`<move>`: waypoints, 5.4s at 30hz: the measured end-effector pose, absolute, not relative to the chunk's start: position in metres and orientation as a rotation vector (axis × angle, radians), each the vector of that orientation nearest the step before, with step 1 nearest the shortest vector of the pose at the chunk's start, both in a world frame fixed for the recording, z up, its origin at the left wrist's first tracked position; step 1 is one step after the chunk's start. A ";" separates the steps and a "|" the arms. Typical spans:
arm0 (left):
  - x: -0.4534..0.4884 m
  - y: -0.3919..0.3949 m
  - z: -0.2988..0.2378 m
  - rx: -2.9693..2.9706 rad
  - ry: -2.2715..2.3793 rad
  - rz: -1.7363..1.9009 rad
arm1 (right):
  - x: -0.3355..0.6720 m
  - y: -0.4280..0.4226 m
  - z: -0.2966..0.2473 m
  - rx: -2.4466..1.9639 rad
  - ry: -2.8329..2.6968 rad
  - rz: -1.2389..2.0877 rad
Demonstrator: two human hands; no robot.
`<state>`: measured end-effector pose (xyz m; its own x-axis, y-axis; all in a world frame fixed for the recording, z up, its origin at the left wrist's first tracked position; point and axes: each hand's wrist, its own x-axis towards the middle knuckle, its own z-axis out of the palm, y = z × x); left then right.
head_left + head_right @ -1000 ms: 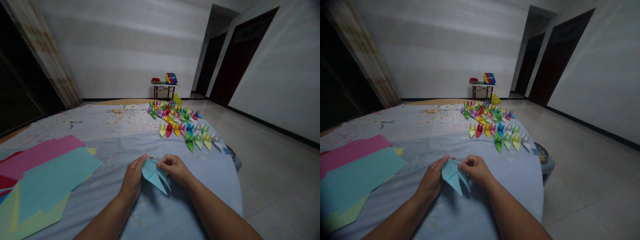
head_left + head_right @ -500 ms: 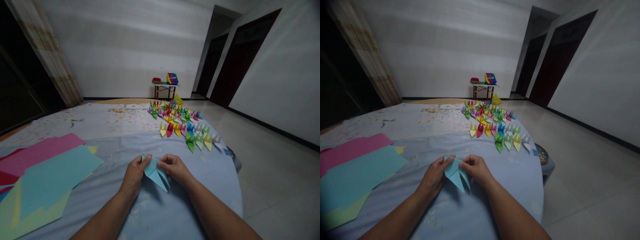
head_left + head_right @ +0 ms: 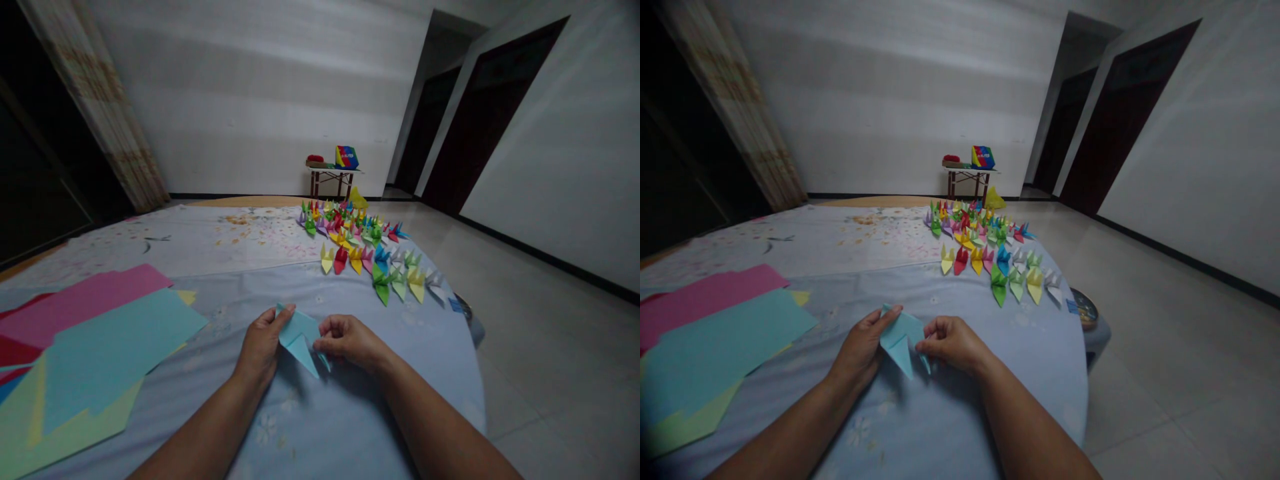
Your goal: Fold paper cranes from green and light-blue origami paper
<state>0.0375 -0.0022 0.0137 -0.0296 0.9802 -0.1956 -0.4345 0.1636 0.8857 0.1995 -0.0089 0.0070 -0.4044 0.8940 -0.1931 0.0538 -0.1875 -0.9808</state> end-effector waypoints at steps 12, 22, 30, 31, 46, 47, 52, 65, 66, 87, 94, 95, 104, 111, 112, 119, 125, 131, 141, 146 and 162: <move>0.022 0.008 0.017 0.622 1.004 1.420 | 0.209 -0.010 0.014 -1.189 -1.497 1.753; 0.041 -0.008 0.011 0.896 0.965 1.172 | 0.192 -0.008 0.006 -1.081 -1.376 1.494; 0.044 -0.012 0.017 0.802 0.762 1.126 | 0.197 -0.002 0.001 -1.139 -1.206 1.366; 0.044 -0.013 0.017 0.823 0.749 1.109 | 0.198 -0.002 0.001 -1.134 -1.194 1.361; 0.048 -0.011 0.007 0.869 0.847 1.084 | 0.192 -0.006 0.007 -1.104 -1.151 1.410; 0.048 -0.011 0.006 0.870 0.857 1.094 | 0.192 -0.006 0.007 -1.102 -1.155 1.418; 0.046 -0.009 0.001 0.895 0.885 1.100 | 0.191 -0.007 0.007 -1.097 -1.155 1.429; 0.046 -0.009 -0.001 0.946 0.940 1.090 | 0.191 -0.007 0.003 -1.056 -1.174 1.429; 0.046 -0.009 0.000 0.948 0.946 1.091 | 0.191 -0.007 0.004 -1.057 -1.167 1.430; 0.044 -0.007 -0.004 0.948 0.978 1.112 | 0.192 -0.007 0.001 -0.911 -1.088 1.548; 0.046 -0.008 -0.002 0.970 1.012 1.145 | 0.190 -0.009 0.005 -0.966 -1.128 1.536; 0.047 -0.009 -0.001 0.975 1.020 1.161 | 0.190 -0.010 0.006 -0.989 -1.148 1.534; 0.049 -0.012 0.003 1.067 1.032 1.282 | 0.189 -0.011 0.006 -0.963 -1.215 1.551; 0.042 -0.007 0.008 1.229 1.042 1.254 | 0.194 -0.010 0.002 -0.984 -1.278 1.558; 0.040 -0.007 0.010 1.227 1.049 1.237 | 0.194 -0.010 0.002 -0.988 -1.295 1.552; 0.037 -0.006 0.015 1.238 1.029 1.125 | 0.195 -0.011 0.002 -1.052 -1.433 1.486; 0.035 -0.004 0.012 1.195 1.030 1.093 | 0.195 -0.013 0.001 -1.048 -1.498 1.478; 0.034 -0.002 0.008 1.138 1.053 1.114 | 0.194 -0.013 0.001 -1.042 -1.511 1.506; 0.033 -0.002 0.009 1.062 1.005 1.142 | 0.194 -0.013 -0.002 -1.022 -1.512 1.539; 0.033 -0.001 0.009 1.092 1.099 1.187 | 0.193 -0.015 0.000 -1.070 -1.588 1.487; 0.033 -0.003 0.009 1.063 1.184 1.268 | 0.188 -0.020 0.004 -1.086 -1.624 1.418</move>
<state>0.0331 -0.0027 0.0094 -0.0520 0.9974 -0.0494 -0.1172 0.0430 0.9922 0.1883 -0.0201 0.0037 -0.3934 0.9193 -0.0143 0.1376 0.0435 -0.9895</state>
